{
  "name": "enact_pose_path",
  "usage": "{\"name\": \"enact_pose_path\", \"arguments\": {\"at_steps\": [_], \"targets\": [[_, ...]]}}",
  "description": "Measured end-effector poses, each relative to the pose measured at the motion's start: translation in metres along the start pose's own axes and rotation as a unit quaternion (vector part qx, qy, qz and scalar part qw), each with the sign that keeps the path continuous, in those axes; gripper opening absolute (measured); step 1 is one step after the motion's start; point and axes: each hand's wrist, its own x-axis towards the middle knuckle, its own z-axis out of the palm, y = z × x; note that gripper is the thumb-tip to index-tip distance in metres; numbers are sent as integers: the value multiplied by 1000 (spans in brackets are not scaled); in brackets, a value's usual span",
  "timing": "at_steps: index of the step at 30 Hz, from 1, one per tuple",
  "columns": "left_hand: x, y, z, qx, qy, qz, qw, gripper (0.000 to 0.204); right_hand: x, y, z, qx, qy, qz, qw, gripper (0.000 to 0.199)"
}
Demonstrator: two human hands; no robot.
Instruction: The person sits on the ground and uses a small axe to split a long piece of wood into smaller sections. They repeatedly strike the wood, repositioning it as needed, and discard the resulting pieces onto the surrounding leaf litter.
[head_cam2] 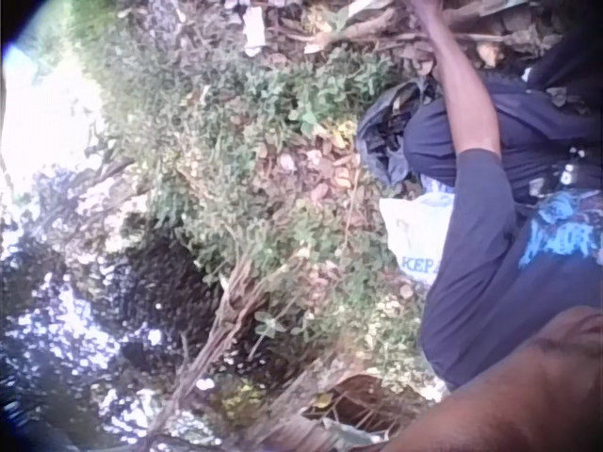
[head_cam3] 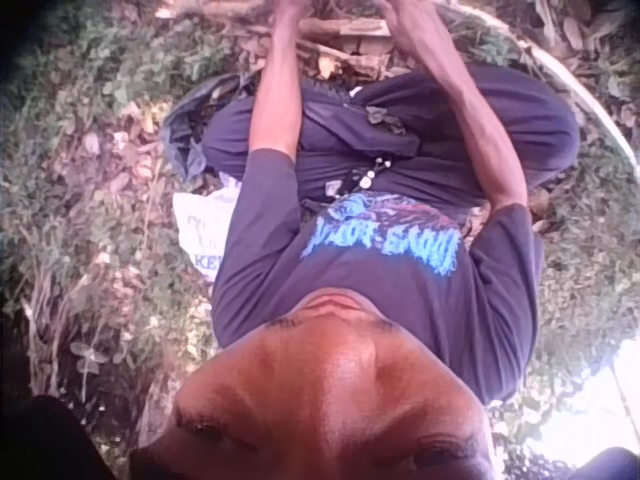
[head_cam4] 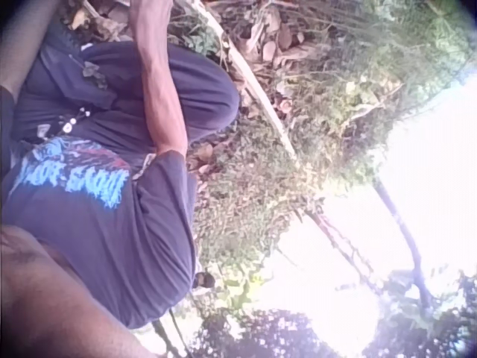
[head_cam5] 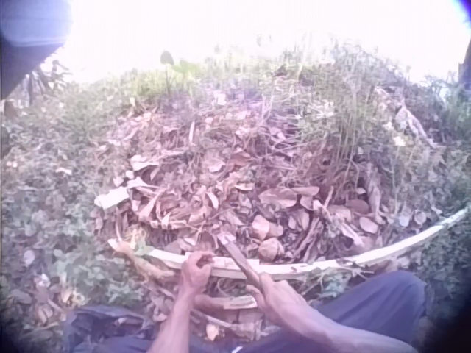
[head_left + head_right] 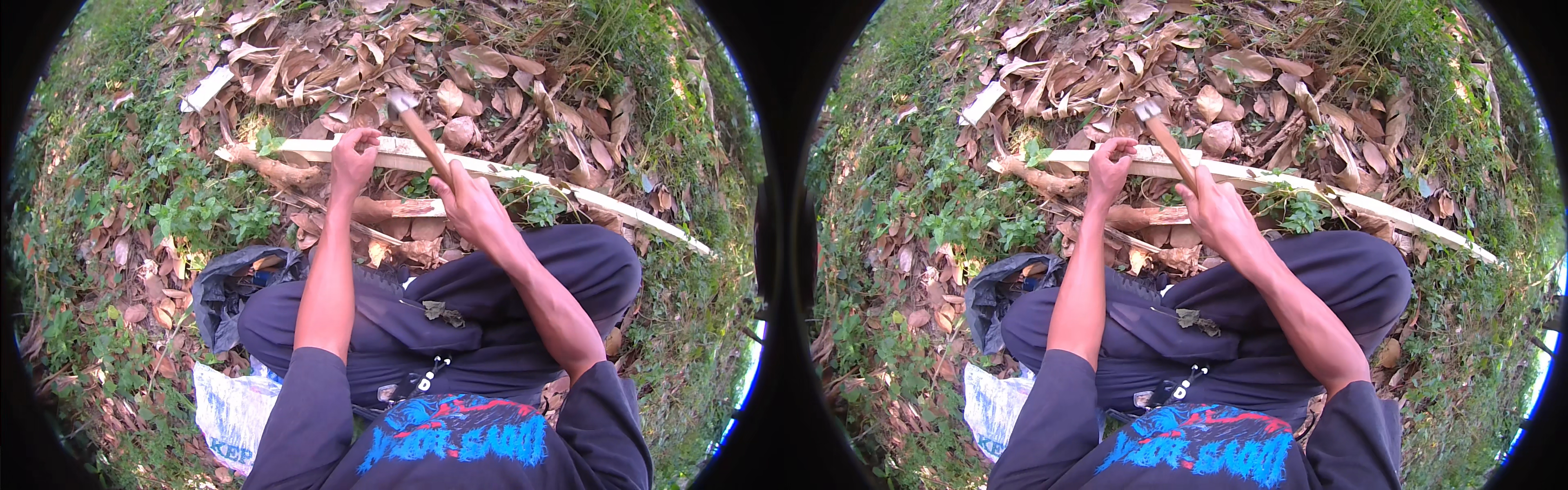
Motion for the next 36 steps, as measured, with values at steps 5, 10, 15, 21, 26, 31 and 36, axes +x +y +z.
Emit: {"name": "enact_pose_path", "arguments": {"at_steps": [5,10,15,21,26,31,36], "targets": [[-1,-2,-2,-33,-11,-28,999,28,5,-2,-18,-22,7,-11,1000,35],[0,-3,0,-13,-2,-6,1000,26,-5,-24,-37,59,107,-38,992,37],[-1,1,-1,-3,-3,-9,1000,24,-13,-27,-38,95,141,-75,983,38],[-1,-2,-2,8,-1,-3,1000,24,-6,-13,-21,74,135,-94,984,35],[-2,-1,0,1,-2,-1,1000,24,2,8,7,-9,44,-33,998,33],[-1,-4,-2,-30,-13,-25,999,25,0,-2,-1,-29,-21,22,999,33],[0,-3,0,-31,-9,-25,999,25,-6,-14,-22,0,69,-31,997,37]]}}
